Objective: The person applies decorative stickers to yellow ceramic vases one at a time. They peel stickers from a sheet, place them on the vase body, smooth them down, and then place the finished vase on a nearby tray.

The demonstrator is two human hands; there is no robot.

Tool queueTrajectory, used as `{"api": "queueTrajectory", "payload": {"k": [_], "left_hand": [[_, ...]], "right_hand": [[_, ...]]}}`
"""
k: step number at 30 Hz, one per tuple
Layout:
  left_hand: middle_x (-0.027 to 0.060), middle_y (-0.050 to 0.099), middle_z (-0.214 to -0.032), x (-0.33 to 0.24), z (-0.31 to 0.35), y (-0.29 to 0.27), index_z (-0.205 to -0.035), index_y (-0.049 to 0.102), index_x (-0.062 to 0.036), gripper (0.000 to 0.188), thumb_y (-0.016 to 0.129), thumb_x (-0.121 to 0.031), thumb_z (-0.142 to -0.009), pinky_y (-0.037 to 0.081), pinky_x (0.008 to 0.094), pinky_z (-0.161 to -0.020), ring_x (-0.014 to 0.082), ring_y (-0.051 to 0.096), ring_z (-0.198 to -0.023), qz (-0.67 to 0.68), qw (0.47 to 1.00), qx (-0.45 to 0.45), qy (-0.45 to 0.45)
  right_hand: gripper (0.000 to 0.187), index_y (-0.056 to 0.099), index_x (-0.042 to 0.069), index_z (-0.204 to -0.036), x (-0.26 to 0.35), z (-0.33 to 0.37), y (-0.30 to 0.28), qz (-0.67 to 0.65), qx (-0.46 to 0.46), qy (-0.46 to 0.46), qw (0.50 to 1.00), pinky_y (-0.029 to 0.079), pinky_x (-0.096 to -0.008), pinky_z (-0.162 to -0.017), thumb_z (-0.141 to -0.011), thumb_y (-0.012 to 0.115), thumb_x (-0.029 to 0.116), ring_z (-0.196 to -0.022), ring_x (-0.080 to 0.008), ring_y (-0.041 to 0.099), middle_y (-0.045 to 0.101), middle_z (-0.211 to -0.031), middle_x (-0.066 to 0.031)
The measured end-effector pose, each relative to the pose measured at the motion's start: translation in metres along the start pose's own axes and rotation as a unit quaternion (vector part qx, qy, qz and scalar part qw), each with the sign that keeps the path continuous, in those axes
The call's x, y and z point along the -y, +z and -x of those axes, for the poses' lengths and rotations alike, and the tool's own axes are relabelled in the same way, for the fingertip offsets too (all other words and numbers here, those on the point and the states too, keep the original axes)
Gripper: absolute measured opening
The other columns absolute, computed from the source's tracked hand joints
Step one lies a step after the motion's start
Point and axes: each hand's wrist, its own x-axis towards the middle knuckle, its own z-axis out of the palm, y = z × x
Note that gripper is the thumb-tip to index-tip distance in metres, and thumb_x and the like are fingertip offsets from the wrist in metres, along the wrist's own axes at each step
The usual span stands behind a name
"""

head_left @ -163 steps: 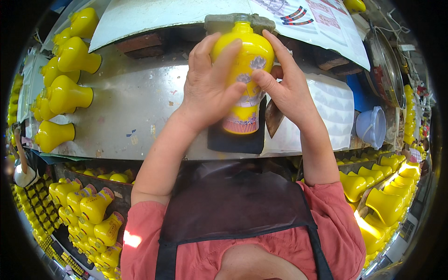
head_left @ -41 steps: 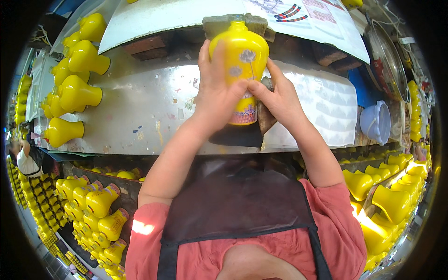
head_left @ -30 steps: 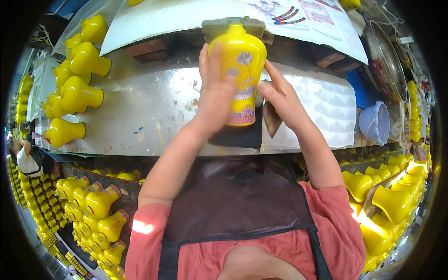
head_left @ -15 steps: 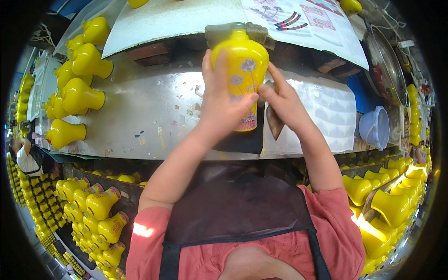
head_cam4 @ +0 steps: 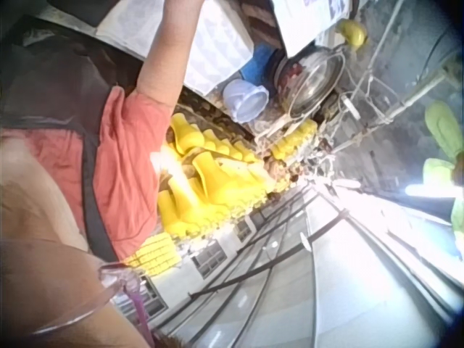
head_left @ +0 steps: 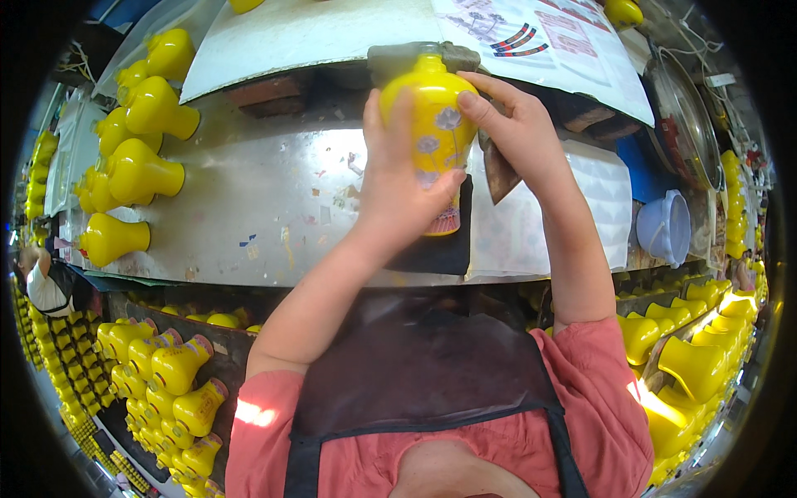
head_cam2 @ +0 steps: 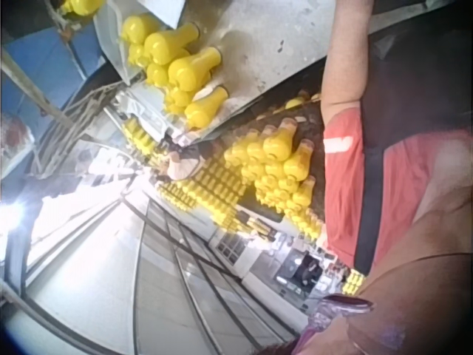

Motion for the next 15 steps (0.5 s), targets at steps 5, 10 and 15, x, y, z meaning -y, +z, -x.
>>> {"api": "queueTrajectory", "payload": {"k": [5,10,15], "left_hand": [[0.0351,0.012,-0.162,-0.001,0.001,-0.002,-0.162,0.018,-0.0158,0.109,0.084,-0.020,-0.075,0.042,0.0511,-0.114,0.0546,0.029,-0.147,0.009,1.000,0.006,-0.009],[0.0358,0.011,-0.162,-0.001,0.002,0.000,-0.162,0.018,-0.0156,0.109,0.084,-0.021,-0.075,0.040,0.0510,-0.116,0.0546,0.027,-0.148,0.008,1.000,0.005,-0.017],[0.0372,0.011,-0.162,0.000,0.002,0.000,-0.162,0.019,-0.0152,0.109,0.085,-0.022,-0.075,0.036,0.0507,-0.118,0.0549,0.025,-0.150,0.030,0.999,0.008,-0.018]], "right_hand": [[0.074,0.070,0.003,-0.127,0.020,0.009,0.009,0.278,-0.043,-0.064,0.957,0.057,-0.0449,-0.081,-0.082,0.067,0.062,-0.089,-0.0380,0.075,0.075,-0.096,-0.0245],[0.070,0.073,0.002,-0.118,0.013,-0.011,0.001,0.201,-0.019,-0.006,0.979,0.057,-0.0391,-0.080,-0.085,0.064,0.062,-0.087,-0.0297,0.074,0.076,-0.093,-0.0188],[0.051,0.076,0.002,-0.113,0.008,-0.020,-0.019,0.082,0.007,0.040,0.996,0.052,-0.0305,-0.083,-0.098,0.062,0.049,-0.093,-0.0132,0.068,0.075,-0.100,-0.0070]]}}
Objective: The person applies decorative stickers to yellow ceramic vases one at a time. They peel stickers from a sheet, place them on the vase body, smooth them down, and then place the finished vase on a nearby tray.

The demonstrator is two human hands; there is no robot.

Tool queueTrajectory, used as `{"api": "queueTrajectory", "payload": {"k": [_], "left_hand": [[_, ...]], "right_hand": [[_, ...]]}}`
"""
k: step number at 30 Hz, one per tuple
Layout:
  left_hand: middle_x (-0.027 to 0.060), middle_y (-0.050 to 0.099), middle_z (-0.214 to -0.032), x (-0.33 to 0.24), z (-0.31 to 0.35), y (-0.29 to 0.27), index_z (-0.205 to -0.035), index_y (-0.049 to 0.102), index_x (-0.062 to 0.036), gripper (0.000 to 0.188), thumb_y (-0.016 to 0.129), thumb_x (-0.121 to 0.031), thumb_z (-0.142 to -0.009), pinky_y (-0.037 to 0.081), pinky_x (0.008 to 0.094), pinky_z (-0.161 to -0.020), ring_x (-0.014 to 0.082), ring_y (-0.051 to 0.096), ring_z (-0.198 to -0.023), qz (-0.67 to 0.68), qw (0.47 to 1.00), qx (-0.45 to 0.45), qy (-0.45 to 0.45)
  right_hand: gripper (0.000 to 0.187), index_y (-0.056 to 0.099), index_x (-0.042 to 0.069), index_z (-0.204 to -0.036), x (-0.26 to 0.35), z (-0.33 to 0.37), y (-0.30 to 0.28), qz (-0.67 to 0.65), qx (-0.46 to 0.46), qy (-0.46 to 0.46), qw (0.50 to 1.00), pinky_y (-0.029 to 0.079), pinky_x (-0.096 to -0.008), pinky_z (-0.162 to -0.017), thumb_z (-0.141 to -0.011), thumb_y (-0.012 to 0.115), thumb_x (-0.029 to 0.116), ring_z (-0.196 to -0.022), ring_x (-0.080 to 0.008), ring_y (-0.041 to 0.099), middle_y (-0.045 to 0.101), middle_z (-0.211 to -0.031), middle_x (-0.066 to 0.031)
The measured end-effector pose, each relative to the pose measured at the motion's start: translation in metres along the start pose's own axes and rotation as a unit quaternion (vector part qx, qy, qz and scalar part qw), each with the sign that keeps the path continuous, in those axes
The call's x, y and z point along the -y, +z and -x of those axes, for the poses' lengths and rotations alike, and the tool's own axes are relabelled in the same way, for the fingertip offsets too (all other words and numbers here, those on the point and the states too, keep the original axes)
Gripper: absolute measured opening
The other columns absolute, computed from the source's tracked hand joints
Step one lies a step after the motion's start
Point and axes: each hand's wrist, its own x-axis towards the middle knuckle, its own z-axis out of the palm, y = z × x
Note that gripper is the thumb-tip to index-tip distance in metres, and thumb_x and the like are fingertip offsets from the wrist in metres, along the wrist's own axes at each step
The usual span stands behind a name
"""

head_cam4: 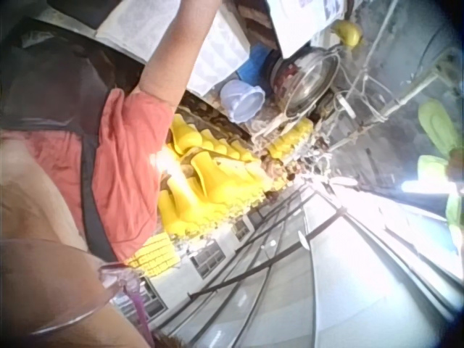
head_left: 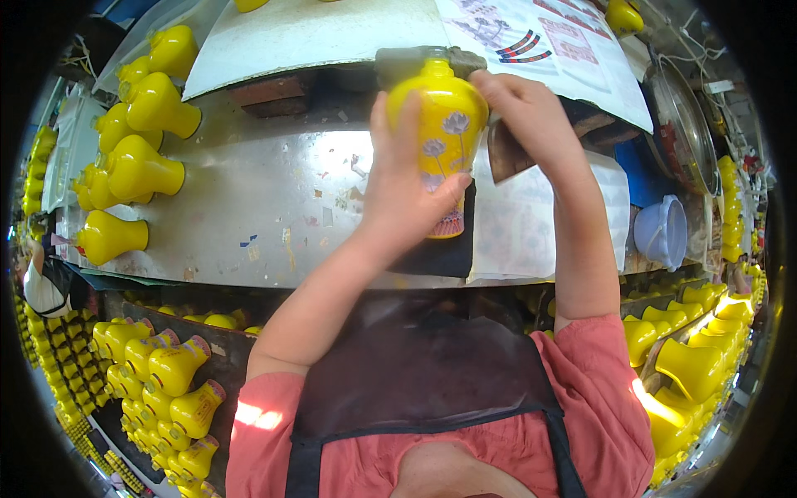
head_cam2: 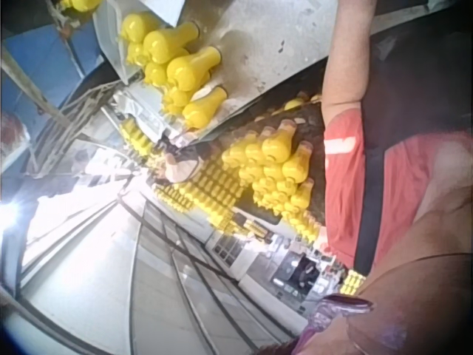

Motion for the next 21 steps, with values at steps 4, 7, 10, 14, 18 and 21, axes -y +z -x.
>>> {"api": "queueTrajectory", "payload": {"k": [4,7,10,14,18,21], "left_hand": [[0.0379,0.013,-0.161,0.003,0.002,0.001,-0.162,0.018,-0.0131,0.110,0.085,-0.023,-0.075,0.035,0.0505,-0.119,0.0548,0.023,-0.150,-0.019,1.000,-0.006,0.010],[0.0376,0.013,-0.162,0.004,0.001,0.002,-0.162,0.017,-0.0094,0.111,0.085,-0.025,-0.076,0.034,0.0510,-0.119,0.0544,0.024,-0.150,-0.031,0.999,-0.012,0.026],[0.0355,0.014,-0.162,0.004,0.001,-0.001,-0.163,0.014,-0.0062,0.114,0.085,-0.027,-0.076,0.034,0.0510,-0.119,0.0531,0.025,-0.150,-0.048,0.998,-0.020,0.034],[0.0254,0.028,-0.161,-0.004,0.002,-0.013,-0.165,0.003,-0.0051,0.102,0.069,-0.035,-0.094,0.037,0.0470,-0.118,0.0413,0.039,-0.145,0.087,0.995,-0.009,-0.056],[0.0175,0.041,-0.154,-0.012,-0.003,-0.016,-0.165,-0.008,-0.0062,0.080,0.042,-0.039,-0.111,0.045,0.0409,-0.112,0.0280,0.053,-0.135,0.435,0.884,0.038,-0.167],[0.0178,0.040,-0.155,-0.013,-0.007,-0.013,-0.165,-0.009,-0.0065,0.084,0.045,-0.040,-0.110,0.044,0.0402,-0.112,0.0286,0.052,-0.135,0.433,0.882,0.060,-0.176]], "right_hand": [[0.028,0.071,0.001,-0.116,0.006,0.020,-0.004,-0.296,-0.029,-0.028,0.954,0.052,-0.0265,-0.086,-0.101,0.066,0.025,-0.097,-0.0092,0.064,0.071,-0.105,-0.0001],[0.029,0.068,0.004,-0.118,0.005,0.037,0.015,-0.016,-0.105,-0.315,0.943,0.056,-0.0287,-0.085,-0.090,0.075,0.005,-0.094,-0.0165,0.069,0.071,-0.103,-0.0055],[0.032,0.069,0.006,-0.117,0.001,0.036,0.018,0.158,-0.187,-0.394,0.886,0.058,-0.0320,-0.078,-0.087,0.078,0.001,-0.088,-0.0286,0.072,0.073,-0.100,-0.0120],[0.026,0.071,0.012,-0.097,-0.013,0.039,0.012,0.226,-0.222,-0.547,0.775,0.057,-0.0383,-0.077,-0.072,0.076,0.006,-0.083,-0.0265,0.068,0.072,-0.098,-0.0059],[0.018,0.070,0.008,-0.087,-0.036,0.079,0.028,0.152,-0.044,-0.576,0.802,0.060,-0.0425,-0.082,-0.071,0.075,0.002,-0.097,-0.0318,0.072,0.072,-0.102,-0.0117],[0.020,0.071,0.006,-0.090,-0.045,0.100,0.031,0.107,-0.003,-0.497,0.861,0.060,-0.0392,-0.081,-0.073,0.075,-0.003,-0.093,-0.0290,0.073,0.073,-0.101,-0.0120]]}}
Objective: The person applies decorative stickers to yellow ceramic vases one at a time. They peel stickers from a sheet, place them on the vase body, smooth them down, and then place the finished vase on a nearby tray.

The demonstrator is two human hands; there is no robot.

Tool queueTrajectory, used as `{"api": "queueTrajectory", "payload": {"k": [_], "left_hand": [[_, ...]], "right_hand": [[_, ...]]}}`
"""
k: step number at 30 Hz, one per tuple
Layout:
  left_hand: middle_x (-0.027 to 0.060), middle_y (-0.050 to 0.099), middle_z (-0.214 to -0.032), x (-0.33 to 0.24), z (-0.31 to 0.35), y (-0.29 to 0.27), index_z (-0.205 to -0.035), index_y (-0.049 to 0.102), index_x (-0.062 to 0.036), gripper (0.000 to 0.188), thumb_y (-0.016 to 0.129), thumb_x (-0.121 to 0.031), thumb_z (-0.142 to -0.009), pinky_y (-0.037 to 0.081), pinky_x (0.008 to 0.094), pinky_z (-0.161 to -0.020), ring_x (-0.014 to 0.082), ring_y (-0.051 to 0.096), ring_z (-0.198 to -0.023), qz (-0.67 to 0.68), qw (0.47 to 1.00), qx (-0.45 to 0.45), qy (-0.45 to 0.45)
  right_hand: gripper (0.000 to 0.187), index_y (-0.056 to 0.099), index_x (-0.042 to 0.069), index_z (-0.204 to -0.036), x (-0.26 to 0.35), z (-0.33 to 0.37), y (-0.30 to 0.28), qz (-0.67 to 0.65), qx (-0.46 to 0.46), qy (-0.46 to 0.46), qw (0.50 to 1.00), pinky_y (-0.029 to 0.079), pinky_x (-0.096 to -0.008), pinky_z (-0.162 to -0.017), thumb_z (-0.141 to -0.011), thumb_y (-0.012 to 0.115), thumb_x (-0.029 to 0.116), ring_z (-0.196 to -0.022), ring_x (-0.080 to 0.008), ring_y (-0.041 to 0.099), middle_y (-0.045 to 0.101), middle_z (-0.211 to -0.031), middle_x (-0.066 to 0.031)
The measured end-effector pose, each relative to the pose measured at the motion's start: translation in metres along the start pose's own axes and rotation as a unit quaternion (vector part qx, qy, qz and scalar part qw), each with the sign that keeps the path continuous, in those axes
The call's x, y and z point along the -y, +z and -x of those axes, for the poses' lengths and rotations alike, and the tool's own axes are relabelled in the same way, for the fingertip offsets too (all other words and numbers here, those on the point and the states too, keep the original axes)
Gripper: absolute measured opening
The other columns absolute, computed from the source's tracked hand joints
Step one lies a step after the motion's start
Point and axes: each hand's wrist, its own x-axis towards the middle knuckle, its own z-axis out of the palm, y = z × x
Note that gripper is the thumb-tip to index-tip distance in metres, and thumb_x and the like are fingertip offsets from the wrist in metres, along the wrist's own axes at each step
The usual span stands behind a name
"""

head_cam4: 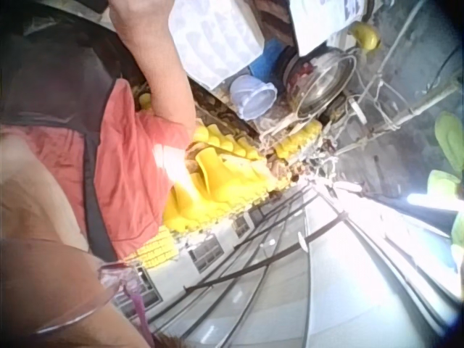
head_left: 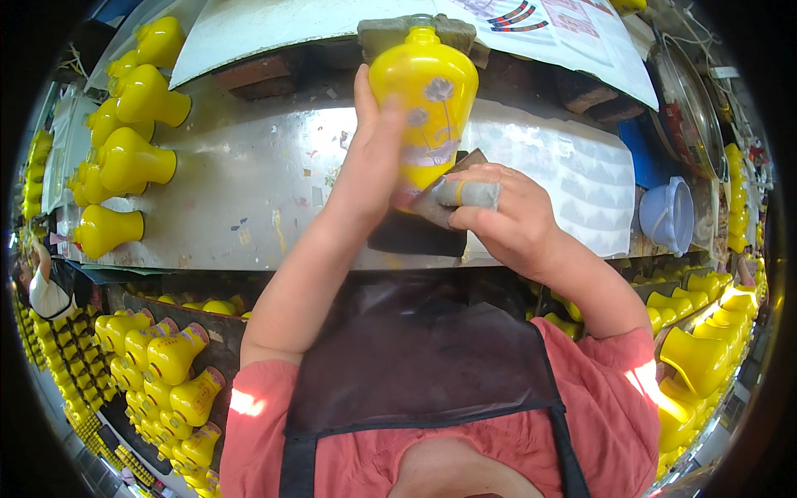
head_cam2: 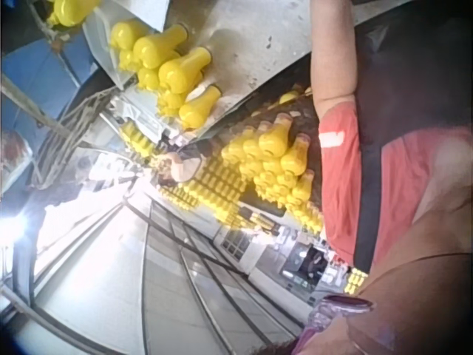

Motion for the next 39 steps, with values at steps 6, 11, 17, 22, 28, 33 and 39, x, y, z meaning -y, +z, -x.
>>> {"api": "queueTrajectory", "payload": {"k": [6,11,17,22,28,33,39], "left_hand": [[0.0172,0.039,-0.155,0.010,-0.005,-0.002,-0.165,-0.007,-0.0083,0.082,0.046,-0.037,-0.110,0.041,0.0393,-0.115,0.0280,0.047,-0.138,-0.012,1.000,-0.024,-0.009],[0.0176,0.033,-0.159,0.025,-0.001,-0.007,-0.166,-0.005,-0.0112,0.077,0.045,-0.034,-0.112,0.038,0.0377,-0.117,0.0266,0.043,-0.141,-0.320,0.941,-0.057,0.095],[0.0332,0.023,-0.160,0.026,0.001,-0.007,-0.162,-0.003,0.0014,0.098,0.064,-0.026,-0.096,0.029,0.0458,-0.122,0.0470,0.033,-0.148,-0.292,0.950,-0.047,0.102],[0.0339,0.025,-0.160,0.018,0.006,0.000,-0.162,-0.008,-0.0007,0.123,0.080,-0.028,-0.081,0.040,0.0478,-0.116,0.0496,0.040,-0.143,-0.384,0.920,-0.063,0.051],[0.0327,0.041,-0.152,0.012,0.013,0.000,-0.161,-0.011,-0.0006,0.128,0.082,-0.026,-0.077,0.045,0.0463,-0.112,0.0463,0.050,-0.137,-0.401,0.913,-0.050,0.062],[0.0306,0.051,-0.145,0.009,0.022,-0.005,-0.161,-0.011,0.0005,0.118,0.074,-0.023,-0.083,0.048,0.0432,-0.108,0.0431,0.058,-0.129,-0.288,0.958,-0.011,0.011],[0.0184,0.028,-0.161,0.016,0.018,-0.008,-0.164,-0.016,-0.0082,0.100,0.060,-0.018,-0.099,0.037,0.0390,-0.118,0.0280,0.040,-0.144,-0.186,0.982,-0.008,-0.029]], "right_hand": [[0.026,0.067,0.002,-0.112,-0.007,-0.022,-0.001,-0.075,-0.107,0.294,0.947,0.058,-0.0280,-0.073,-0.088,0.078,0.001,-0.081,-0.0148,0.071,0.074,-0.097,-0.0104],[0.030,0.064,0.004,-0.114,-0.012,-0.024,0.010,-0.049,-0.270,0.347,0.897,0.057,-0.0300,-0.070,-0.089,0.078,0.013,-0.080,-0.0236,0.074,0.074,-0.096,-0.0135],[0.034,0.062,0.006,-0.117,-0.026,-0.018,0.023,0.015,-0.223,0.355,0.908,0.056,-0.0323,-0.072,-0.090,0.079,0.018,-0.082,-0.0235,0.074,0.073,-0.097,-0.0142],[0.031,0.066,0.008,-0.111,-0.039,-0.016,0.018,0.062,-0.293,0.238,0.924,0.055,-0.0339,-0.068,-0.084,0.081,0.005,-0.076,-0.0236,0.071,0.072,-0.094,-0.0090],[0.029,0.069,0.013,-0.093,-0.024,0.003,0.021,0.093,-0.172,0.106,0.975,0.052,-0.0385,-0.065,-0.072,0.078,-0.005,-0.074,-0.0297,0.065,0.072,-0.091,-0.0073],[0.028,0.069,0.010,-0.098,-0.008,0.020,0.022,-0.049,-0.152,0.189,0.969,0.054,-0.0340,-0.070,-0.076,0.079,-0.005,-0.076,-0.0238,0.069,0.072,-0.090,-0.0089],[0.021,0.067,0.004,-0.105,-0.015,0.002,0.027,-0.074,-0.194,0.350,0.914,0.054,-0.0288,-0.072,-0.088,0.078,0.008,-0.077,-0.0144,0.068,0.073,-0.090,-0.0084]]}}
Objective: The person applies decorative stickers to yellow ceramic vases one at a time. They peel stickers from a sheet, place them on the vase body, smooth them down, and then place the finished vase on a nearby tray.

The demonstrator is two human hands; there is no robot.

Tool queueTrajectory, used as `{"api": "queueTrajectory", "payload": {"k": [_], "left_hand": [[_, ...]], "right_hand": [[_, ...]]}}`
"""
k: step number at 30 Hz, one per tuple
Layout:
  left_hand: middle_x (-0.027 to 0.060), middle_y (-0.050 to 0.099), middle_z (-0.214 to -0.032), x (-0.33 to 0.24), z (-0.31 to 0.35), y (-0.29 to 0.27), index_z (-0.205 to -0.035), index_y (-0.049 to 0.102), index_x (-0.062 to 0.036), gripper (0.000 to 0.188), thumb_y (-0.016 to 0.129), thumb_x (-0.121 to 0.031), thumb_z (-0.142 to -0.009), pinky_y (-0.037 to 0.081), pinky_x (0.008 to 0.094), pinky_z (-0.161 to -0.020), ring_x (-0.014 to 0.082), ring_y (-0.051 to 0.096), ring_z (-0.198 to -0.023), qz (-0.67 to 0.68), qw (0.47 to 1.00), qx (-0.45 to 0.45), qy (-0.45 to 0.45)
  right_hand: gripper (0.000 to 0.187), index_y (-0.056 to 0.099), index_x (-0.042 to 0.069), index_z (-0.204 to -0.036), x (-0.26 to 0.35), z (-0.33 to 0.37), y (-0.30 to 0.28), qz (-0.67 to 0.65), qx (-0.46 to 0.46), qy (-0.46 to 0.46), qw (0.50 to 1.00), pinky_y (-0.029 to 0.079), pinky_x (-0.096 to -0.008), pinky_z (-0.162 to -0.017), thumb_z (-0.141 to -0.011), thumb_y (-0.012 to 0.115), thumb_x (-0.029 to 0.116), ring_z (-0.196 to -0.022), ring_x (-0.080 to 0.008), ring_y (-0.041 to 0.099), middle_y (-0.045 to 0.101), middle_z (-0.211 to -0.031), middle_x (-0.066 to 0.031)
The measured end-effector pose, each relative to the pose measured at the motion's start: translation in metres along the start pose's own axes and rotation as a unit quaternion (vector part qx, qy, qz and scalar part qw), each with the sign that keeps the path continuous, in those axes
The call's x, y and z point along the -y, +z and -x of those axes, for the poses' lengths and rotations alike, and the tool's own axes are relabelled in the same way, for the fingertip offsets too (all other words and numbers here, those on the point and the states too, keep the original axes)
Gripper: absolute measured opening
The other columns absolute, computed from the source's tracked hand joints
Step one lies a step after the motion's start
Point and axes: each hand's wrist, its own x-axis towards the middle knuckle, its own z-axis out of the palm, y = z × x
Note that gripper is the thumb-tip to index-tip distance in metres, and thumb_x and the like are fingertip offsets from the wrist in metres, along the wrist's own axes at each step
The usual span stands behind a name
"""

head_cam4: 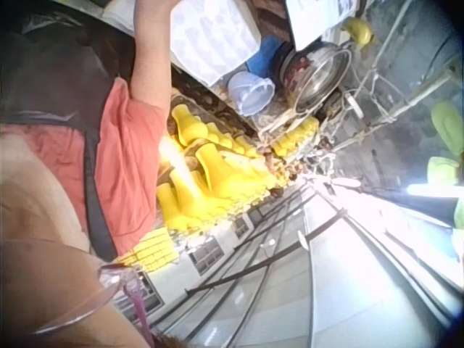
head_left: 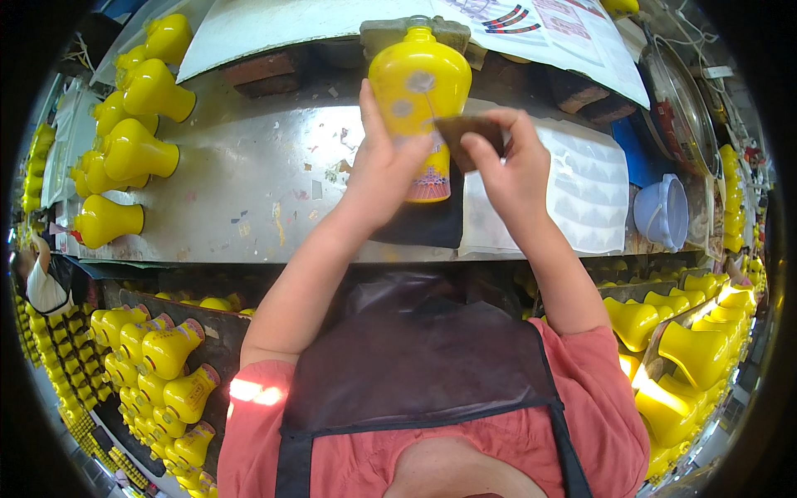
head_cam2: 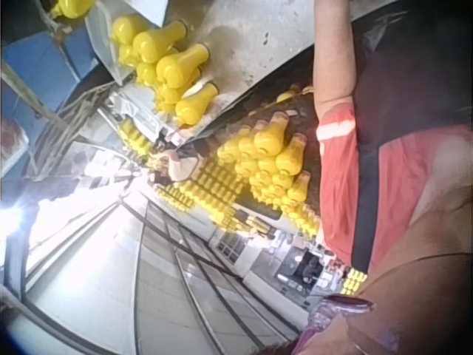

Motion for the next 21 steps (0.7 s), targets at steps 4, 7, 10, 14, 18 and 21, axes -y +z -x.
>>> {"api": "queueTrajectory", "payload": {"k": [4,7,10,14,18,21], "left_hand": [[0.0182,0.033,-0.158,0.003,0.001,0.000,-0.164,-0.013,-0.0081,0.100,0.062,-0.018,-0.099,0.038,0.0390,-0.117,0.0276,0.041,-0.144,-0.023,1.000,0.000,0.009],[0.0177,0.037,-0.156,0.003,0.001,-0.004,-0.166,-0.004,-0.0066,0.093,0.060,-0.024,-0.102,0.036,0.0392,-0.119,0.0266,0.040,-0.144,-0.010,1.000,0.014,-0.004],[0.0171,0.041,-0.155,0.001,0.003,-0.007,-0.166,0.010,-0.0051,0.079,0.051,-0.038,-0.107,0.030,0.0390,-0.122,0.0257,0.040,-0.145,0.058,0.998,0.030,0.013],[0.0164,0.043,-0.155,0.002,0.012,-0.006,-0.164,0.022,-0.0040,0.074,0.032,-0.055,-0.111,0.024,0.0386,-0.124,0.0254,0.039,-0.145,0.045,0.997,0.004,0.056],[0.0168,0.045,-0.154,0.005,0.016,-0.010,-0.163,0.022,-0.0039,0.073,0.032,-0.053,-0.111,0.030,0.0383,-0.120,0.0254,0.043,-0.142,0.022,0.997,-0.048,0.049],[0.0177,0.049,-0.152,0.011,0.008,-0.011,-0.162,0.024,-0.0028,0.069,0.041,-0.043,-0.110,0.040,0.0380,-0.113,0.0266,0.052,-0.136,-0.023,0.998,-0.053,0.038]], "right_hand": [[0.026,0.065,0.003,-0.111,-0.002,-0.029,0.000,0.016,-0.099,0.002,0.995,0.052,-0.0272,-0.072,-0.089,0.077,0.012,-0.076,-0.0130,0.064,0.071,-0.097,-0.0090],[0.020,0.067,0.005,-0.116,-0.001,-0.034,-0.008,-0.190,-0.040,0.060,0.979,0.050,-0.0248,-0.075,-0.098,0.069,0.012,-0.084,-0.0076,0.060,0.068,-0.100,-0.0024],[0.033,0.060,0.007,-0.137,0.003,-0.027,-0.009,-0.196,0.070,0.197,0.958,0.048,-0.0207,-0.078,-0.109,0.057,0.025,-0.089,-0.0043,0.058,0.065,-0.099,0.0007],[0.066,0.044,-0.001,-0.154,0.008,-0.020,0.004,-0.018,0.152,0.166,0.974,0.050,-0.0251,-0.082,-0.103,0.064,0.037,-0.086,-0.0102,0.060,0.067,-0.107,-0.0090],[0.075,0.039,0.001,-0.158,0.010,-0.023,0.008,-0.075,0.157,0.142,0.974,0.050,-0.0278,-0.083,-0.100,0.067,0.041,-0.088,-0.0131,0.062,0.068,-0.114,-0.0120],[0.081,0.037,0.003,-0.159,0.010,-0.021,0.006,-0.020,0.172,0.152,0.973,0.054,-0.0320,-0.078,-0.095,0.069,0.041,-0.083,-0.0195,0.069,0.071,-0.097,-0.0164]]}}
